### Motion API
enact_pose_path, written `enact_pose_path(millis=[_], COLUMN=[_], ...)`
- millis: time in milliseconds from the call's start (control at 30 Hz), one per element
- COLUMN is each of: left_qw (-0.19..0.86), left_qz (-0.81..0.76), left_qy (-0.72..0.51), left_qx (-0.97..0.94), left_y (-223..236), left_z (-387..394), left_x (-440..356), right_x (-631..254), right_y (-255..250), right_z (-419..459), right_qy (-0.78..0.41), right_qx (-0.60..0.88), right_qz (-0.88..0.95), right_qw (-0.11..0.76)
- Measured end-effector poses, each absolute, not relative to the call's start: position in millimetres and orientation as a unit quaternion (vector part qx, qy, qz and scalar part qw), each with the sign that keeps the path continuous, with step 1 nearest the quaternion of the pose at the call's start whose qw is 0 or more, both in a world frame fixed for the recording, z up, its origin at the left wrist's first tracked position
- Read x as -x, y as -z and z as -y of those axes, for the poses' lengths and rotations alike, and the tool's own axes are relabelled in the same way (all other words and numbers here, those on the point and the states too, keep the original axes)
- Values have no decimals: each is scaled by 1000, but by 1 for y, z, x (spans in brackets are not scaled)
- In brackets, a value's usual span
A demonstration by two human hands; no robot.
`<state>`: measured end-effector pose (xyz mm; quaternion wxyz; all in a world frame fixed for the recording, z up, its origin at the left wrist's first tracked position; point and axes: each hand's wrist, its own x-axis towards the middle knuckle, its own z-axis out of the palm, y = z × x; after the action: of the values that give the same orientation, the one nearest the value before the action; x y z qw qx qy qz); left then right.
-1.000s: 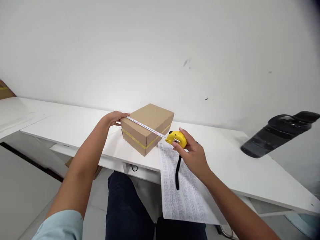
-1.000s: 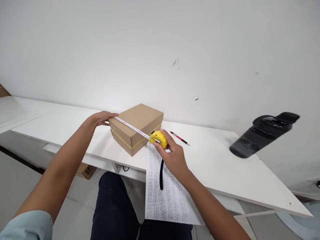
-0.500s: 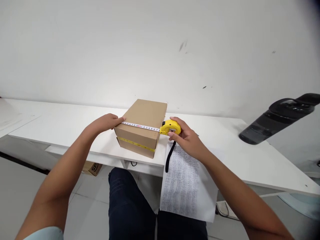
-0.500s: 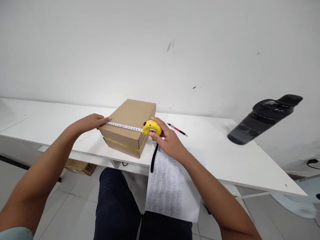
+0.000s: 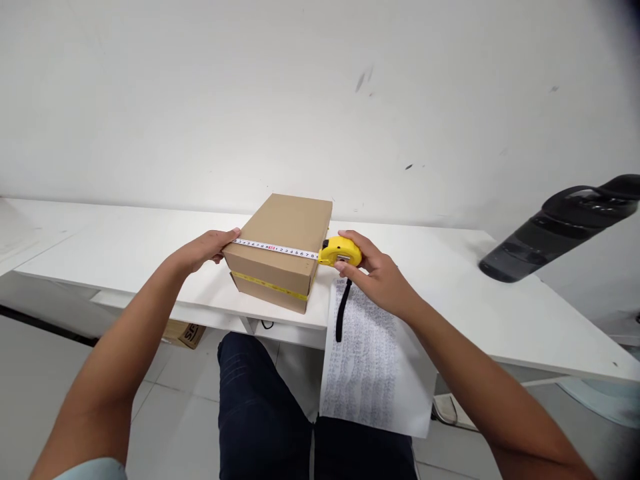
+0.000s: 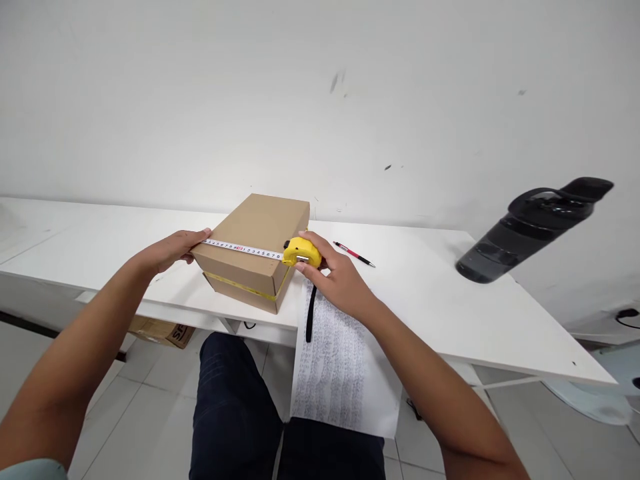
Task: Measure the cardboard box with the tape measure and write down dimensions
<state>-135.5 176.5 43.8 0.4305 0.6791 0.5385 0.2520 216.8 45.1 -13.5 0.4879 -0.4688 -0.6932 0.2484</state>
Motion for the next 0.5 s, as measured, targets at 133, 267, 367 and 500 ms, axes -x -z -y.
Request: enact_pose_path(millis=[133,267,367,500], left_qw=[372,348,505,713], left_qz=[-559,-520,-454,-360], left_qy=[-355,-490,-460,-335], left_qx=[-651,-607,-573,-500], left_y=[-64,-53,-4,63], left_z=[-162,-93,-23,40], left_x=[157,151,99,18], right_x=[-237,-252,-244,-226], right_y=[18,24,30,42], right_z=[-32,7,35,48], right_qy=[-286,-255,-268,-334], right_qx=[456,471,411,319], right_qz=[650,625,674,764], right_qw=[536,569,551,452])
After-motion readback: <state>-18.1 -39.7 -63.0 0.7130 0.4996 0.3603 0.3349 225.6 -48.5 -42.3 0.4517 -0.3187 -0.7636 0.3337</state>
